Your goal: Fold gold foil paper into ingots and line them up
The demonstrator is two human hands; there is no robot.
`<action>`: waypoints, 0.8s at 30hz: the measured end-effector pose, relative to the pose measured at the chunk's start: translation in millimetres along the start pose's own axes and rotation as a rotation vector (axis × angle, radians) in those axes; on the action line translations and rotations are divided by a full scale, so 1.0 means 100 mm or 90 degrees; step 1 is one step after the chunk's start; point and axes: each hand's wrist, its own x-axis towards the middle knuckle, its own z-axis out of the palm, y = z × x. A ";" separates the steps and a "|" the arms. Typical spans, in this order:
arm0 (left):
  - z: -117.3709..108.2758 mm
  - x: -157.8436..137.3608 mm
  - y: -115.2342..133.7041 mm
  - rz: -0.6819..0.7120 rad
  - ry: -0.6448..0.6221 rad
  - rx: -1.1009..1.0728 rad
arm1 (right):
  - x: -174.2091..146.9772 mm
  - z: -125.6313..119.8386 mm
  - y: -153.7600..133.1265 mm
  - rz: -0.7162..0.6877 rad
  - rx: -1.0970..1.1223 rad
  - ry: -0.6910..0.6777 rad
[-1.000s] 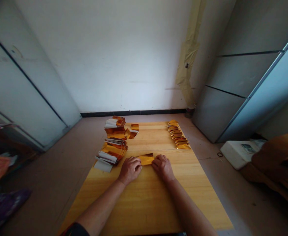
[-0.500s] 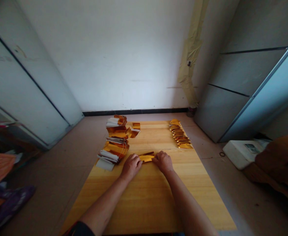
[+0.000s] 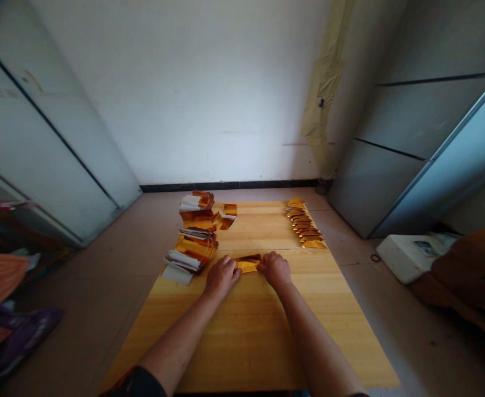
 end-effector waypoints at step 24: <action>0.01 -0.06 0.03 0.263 0.061 0.013 | -0.10 0.15 -0.05 -0.207 -0.037 0.099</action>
